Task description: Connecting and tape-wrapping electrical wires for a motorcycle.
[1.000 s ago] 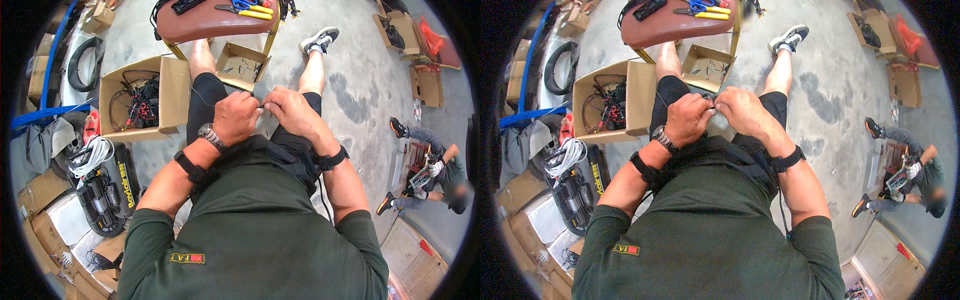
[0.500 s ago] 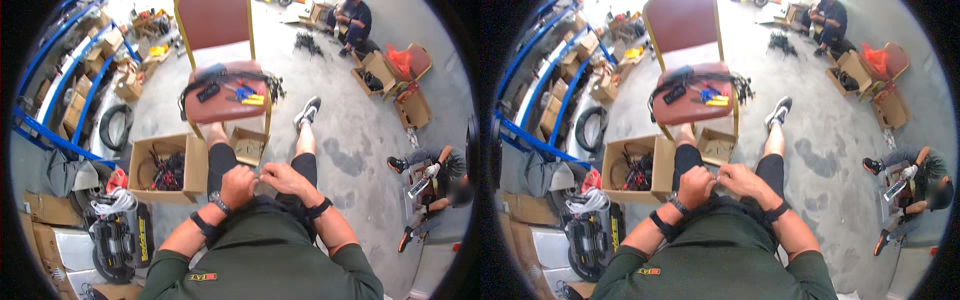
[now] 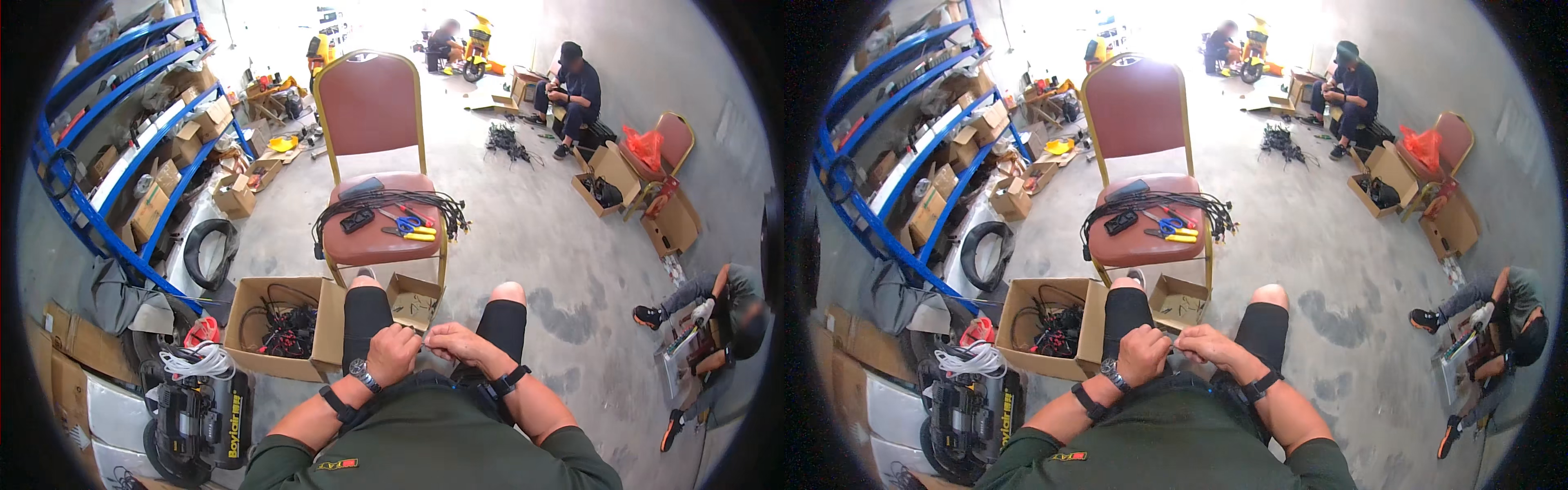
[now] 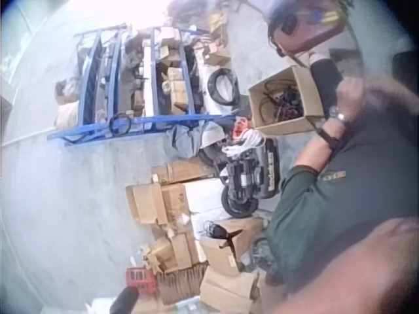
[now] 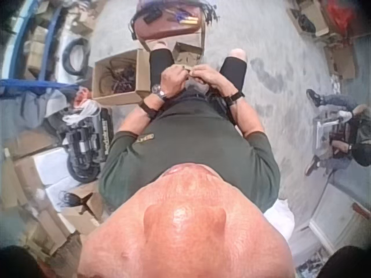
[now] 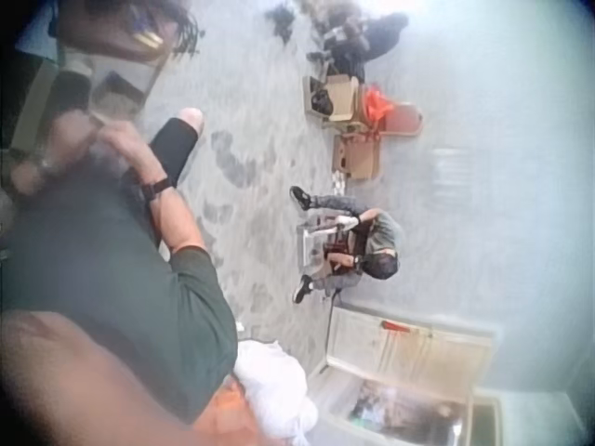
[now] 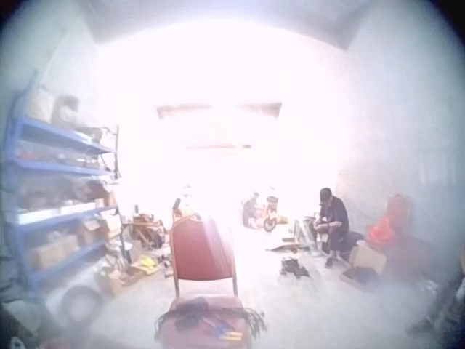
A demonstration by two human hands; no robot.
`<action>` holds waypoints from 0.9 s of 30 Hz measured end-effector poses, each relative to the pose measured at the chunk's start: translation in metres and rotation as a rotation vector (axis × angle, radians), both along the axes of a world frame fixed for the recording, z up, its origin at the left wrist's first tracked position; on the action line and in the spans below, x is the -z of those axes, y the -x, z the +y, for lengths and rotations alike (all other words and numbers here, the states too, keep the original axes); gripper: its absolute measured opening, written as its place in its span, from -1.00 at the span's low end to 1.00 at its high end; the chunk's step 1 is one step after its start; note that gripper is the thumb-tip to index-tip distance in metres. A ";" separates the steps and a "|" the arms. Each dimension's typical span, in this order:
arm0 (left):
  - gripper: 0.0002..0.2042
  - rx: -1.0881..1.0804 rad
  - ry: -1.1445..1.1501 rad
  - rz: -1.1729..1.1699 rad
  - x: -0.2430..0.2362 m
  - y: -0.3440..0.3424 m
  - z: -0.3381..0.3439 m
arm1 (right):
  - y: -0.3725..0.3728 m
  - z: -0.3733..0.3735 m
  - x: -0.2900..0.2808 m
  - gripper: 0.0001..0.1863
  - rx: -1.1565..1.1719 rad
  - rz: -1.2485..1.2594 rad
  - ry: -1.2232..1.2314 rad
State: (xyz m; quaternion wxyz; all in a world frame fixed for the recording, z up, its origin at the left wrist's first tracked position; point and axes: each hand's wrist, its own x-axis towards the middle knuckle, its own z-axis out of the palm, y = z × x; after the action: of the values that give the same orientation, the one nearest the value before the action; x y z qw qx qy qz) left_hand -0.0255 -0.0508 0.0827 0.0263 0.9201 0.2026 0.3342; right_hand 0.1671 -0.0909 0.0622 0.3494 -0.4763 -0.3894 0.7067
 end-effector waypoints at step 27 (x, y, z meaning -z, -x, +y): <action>-0.94 -0.043 0.581 0.090 0.035 -0.012 0.045 | -0.018 0.037 0.030 -0.75 -0.166 -0.125 0.022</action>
State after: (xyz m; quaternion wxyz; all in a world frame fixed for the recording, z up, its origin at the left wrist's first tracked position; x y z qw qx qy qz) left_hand -0.0131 -0.0056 0.0478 0.2727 0.8834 0.3102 0.2215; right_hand 0.1847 -0.0537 0.0320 0.2597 -0.4893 -0.4407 0.7063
